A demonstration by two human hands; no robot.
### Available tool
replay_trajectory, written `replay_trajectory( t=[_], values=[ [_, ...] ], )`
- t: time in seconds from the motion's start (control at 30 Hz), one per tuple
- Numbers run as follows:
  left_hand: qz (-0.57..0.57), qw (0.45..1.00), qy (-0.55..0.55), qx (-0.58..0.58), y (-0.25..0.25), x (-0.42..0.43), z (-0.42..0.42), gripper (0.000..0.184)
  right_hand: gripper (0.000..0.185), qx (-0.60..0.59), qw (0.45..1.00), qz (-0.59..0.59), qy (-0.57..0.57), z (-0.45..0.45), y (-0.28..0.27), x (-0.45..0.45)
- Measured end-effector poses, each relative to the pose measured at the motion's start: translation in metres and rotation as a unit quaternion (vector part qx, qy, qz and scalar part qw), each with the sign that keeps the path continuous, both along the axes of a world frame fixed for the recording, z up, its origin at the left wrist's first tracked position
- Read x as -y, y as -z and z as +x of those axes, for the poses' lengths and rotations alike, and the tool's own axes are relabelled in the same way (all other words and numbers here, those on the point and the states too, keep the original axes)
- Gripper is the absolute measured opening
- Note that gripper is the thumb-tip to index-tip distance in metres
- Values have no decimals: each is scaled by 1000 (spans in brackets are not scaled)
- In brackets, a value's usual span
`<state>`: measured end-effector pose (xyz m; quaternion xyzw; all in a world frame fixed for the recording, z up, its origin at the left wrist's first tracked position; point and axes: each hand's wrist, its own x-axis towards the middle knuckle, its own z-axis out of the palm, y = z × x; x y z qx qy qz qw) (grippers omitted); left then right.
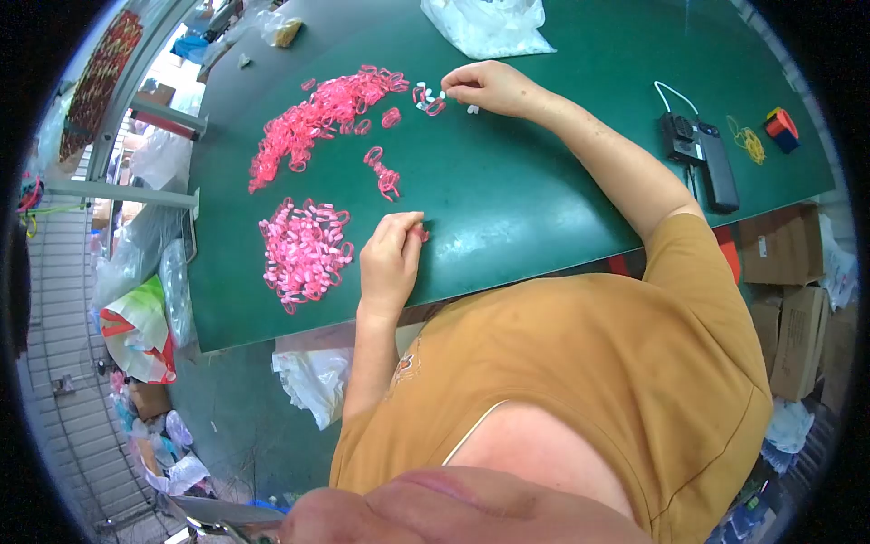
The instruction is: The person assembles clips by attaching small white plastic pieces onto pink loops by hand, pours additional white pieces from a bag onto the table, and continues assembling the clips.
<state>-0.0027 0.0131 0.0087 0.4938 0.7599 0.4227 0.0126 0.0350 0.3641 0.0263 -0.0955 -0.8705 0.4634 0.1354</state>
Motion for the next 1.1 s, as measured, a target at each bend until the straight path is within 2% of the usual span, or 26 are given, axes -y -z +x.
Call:
replay_trajectory(
  t=[0.03,0.07,0.13,0.17,0.27,0.4,0.47,0.6,0.77,0.9,1.0,1.1],
  values=[
    [0,999,9,-45,1,1,-3,13,27,-2,998,67,12,0,1,-4],
    [0,996,17,-88,2,1,-4,16,27,1,997,69,15,0,0,-10],
    [11,994,18,-104,5,0,-4,20,29,27,976,216,27,0,-10,-20],
    [20,992,15,-123,7,1,-3,23,28,19,973,228,35,-3,-6,-29],
    [29,997,-38,-54,8,6,6,21,27,44,956,290,33,-12,-2,-46],
    [19,998,-19,-61,5,18,7,16,25,76,946,315,7,-32,2,-37],
    [33,999,-18,-34,6,22,11,14,24,95,925,368,-2,-39,1,-24],
    [44,999,-20,-6,8,25,13,15,24,115,916,384,-8,-51,10,-14],
    [47,999,-12,-9,7,24,11,15,24,94,923,374,-4,-55,16,-7],
    [35,999,-19,10,3,28,15,15,23,82,909,408,-29,-40,-7,2],
    [42,999,-29,7,2,38,20,19,19,-24,895,441,-61,-1,-35,32],
    [62,998,-17,-14,4,36,20,21,14,-83,880,432,-179,42,-32,80]
  ],
)
